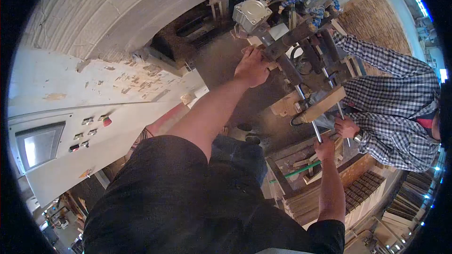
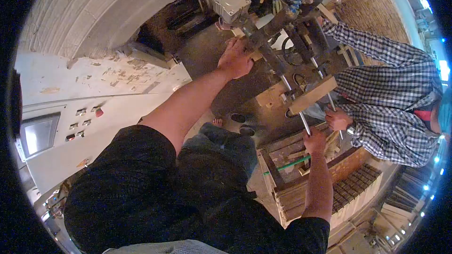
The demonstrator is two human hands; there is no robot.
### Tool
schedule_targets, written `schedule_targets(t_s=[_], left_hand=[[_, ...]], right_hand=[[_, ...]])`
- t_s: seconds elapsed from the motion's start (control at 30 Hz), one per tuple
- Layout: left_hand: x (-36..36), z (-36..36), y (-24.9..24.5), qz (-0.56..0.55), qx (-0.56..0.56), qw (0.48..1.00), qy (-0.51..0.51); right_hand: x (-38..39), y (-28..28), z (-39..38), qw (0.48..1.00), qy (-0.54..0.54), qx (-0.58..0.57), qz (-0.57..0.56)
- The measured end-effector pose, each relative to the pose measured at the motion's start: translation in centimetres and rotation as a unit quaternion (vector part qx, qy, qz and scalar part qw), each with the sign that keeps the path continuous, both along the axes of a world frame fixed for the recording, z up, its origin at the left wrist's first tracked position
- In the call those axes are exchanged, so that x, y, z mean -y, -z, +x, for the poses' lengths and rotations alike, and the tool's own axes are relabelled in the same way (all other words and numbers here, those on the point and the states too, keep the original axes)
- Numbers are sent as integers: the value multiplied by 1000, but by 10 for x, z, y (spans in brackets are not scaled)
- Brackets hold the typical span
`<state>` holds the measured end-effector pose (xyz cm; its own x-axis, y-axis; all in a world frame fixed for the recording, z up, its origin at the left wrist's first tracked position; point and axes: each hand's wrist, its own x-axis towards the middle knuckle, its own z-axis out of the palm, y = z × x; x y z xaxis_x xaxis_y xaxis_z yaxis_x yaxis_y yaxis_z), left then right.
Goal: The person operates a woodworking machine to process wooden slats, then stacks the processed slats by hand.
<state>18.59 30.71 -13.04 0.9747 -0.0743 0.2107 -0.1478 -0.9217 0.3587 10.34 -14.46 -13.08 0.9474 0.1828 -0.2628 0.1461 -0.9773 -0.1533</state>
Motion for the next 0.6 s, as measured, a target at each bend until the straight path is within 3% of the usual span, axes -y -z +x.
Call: schedule_targets(t_s=[0.1, 0.2, 0.27, 0.37, 0.6], left_hand=[[-2, 3, 6, 49, 19, 998, 19], [0, 3, 4, 23, 18, 999, 13], [0, 2, 11, 21, 50, 998, 7], [0, 4, 8, 17, 71, 997, 3], [1, 4, 13, -1, 79, 997, -4]], right_hand=[[-2, -2, 1, 999, 9, -21, -29], [-1, -1, -2, 1000, 1, -2, -4], [-2, -3, 0, 997, -9, 16, -73], [-1, -3, 1, 999, -29, 19, -20], [3, 6, -2, 997, -31, 64, -24]])
